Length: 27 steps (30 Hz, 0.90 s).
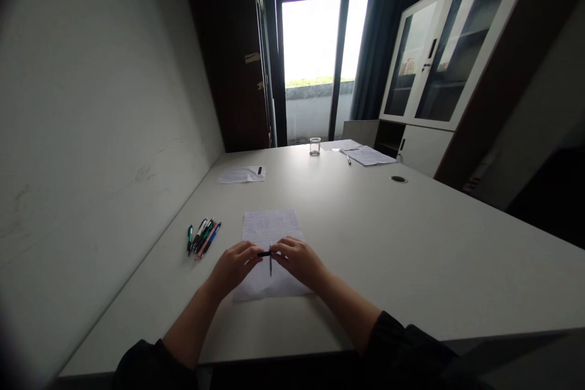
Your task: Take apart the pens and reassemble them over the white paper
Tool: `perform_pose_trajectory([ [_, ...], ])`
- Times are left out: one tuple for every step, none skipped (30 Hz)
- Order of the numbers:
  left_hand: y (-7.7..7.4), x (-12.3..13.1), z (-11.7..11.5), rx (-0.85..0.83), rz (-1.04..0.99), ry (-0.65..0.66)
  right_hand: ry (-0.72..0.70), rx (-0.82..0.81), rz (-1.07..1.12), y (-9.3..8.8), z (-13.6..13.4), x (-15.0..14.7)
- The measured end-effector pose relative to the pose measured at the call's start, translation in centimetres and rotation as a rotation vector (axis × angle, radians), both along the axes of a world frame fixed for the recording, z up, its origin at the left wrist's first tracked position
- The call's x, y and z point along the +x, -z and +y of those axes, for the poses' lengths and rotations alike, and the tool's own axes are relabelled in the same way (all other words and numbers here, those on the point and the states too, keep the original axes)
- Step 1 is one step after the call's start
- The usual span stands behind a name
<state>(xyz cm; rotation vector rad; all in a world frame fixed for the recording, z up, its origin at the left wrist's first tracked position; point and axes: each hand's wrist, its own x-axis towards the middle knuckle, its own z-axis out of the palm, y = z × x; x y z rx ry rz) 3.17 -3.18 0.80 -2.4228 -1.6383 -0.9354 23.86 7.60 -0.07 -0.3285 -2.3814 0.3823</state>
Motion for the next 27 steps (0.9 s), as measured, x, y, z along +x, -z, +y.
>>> perform_pose_trajectory([
  [0.1,-0.2,0.0,-0.001,-0.006,-0.013,0.007,0.005,0.005,-0.1,0.1,0.1],
  [0.2,-0.5,0.0,0.001,-0.021,-0.027,0.023,0.006,0.01,-0.1,0.3,0.1],
  [0.3,-0.8,0.1,0.006,-0.05,-0.042,0.044,0.003,0.014,-0.1,0.4,0.2],
  [0.5,-1.1,0.1,0.01,-0.089,-0.056,0.072,-0.005,0.018,-0.1,0.6,0.3],
  [0.6,-1.5,0.1,0.019,-0.138,-0.066,0.103,-0.018,0.018,0.0,0.8,0.5],
  [0.7,-1.8,0.1,0.028,-0.19,-0.075,0.133,-0.033,0.02,0.1,1.0,0.6],
  [0.8,-2.1,0.2,0.038,-0.238,-0.079,0.157,-0.049,0.021,0.3,1.2,0.6],
  [0.9,-2.4,0.2,0.048,-0.279,-0.081,0.169,-0.064,0.022,0.5,1.4,0.7],
  [1.0,-2.6,0.2,0.055,-0.307,-0.078,0.17,-0.075,0.024,0.7,1.5,0.7],
  [1.0,-2.7,0.2,0.058,-0.325,-0.071,0.162,-0.082,0.026,0.9,1.6,0.7],
  [1.0,-2.8,0.2,0.058,-0.333,-0.062,0.151,-0.088,0.025,1.1,1.6,0.6],
  [1.0,-2.8,0.2,0.056,-0.335,-0.054,0.14,-0.091,0.022,1.2,1.7,0.5],
  [0.9,-2.8,0.2,0.057,-0.335,-0.048,0.134,-0.091,0.016,1.3,1.6,0.5],
  [0.9,-2.7,0.2,0.059,-0.334,-0.044,0.138,-0.089,0.007,1.3,1.6,0.4],
  [0.8,-2.6,0.2,0.063,-0.335,-0.042,0.147,-0.084,-0.006,1.3,1.5,0.3],
  [0.8,-2.5,0.2,0.065,-0.337,-0.04,0.158,-0.077,-0.024,1.3,1.5,0.3],
  [0.7,-2.4,0.2,0.07,-0.342,-0.04,0.167,-0.066,-0.044,1.3,1.4,0.2],
  [0.7,-2.3,0.2,0.075,-0.35,-0.043,0.173,-0.056,-0.066,1.4,1.3,0.1],
  [0.7,-2.2,0.2,0.078,-0.362,-0.046,0.175,-0.047,-0.088,1.4,1.3,0.0],
  [0.7,-2.1,0.2,0.081,-0.376,-0.05,0.172,-0.042,-0.106,1.5,1.2,-0.1],
  [0.7,-2.0,0.2,0.082,-0.393,-0.052,0.168,-0.038,-0.122,1.6,1.2,-0.2],
  [0.8,-1.9,0.3,0.079,-0.409,-0.054,0.161,-0.034,-0.134,1.7,1.2,-0.2],
  [0.8,-1.8,0.3,0.073,-0.425,-0.054,0.153,-0.028,-0.143,1.8,1.3,-0.3],
  [0.9,-1.7,0.3,0.066,-0.439,-0.053,0.144,-0.019,-0.149,1.9,1.3,-0.3],
  [1.0,-1.6,0.4,0.061,-0.452,-0.053,0.135,-0.008,-0.153,2.0,1.3,-0.4],
  [1.1,-1.5,0.4,0.057,-0.465,-0.055,0.125,0.004,-0.154,2.1,1.4,-0.4],
  [1.1,-1.5,0.4,0.053,-0.476,-0.055,0.118,0.013,-0.153,2.1,1.4,-0.4],
])
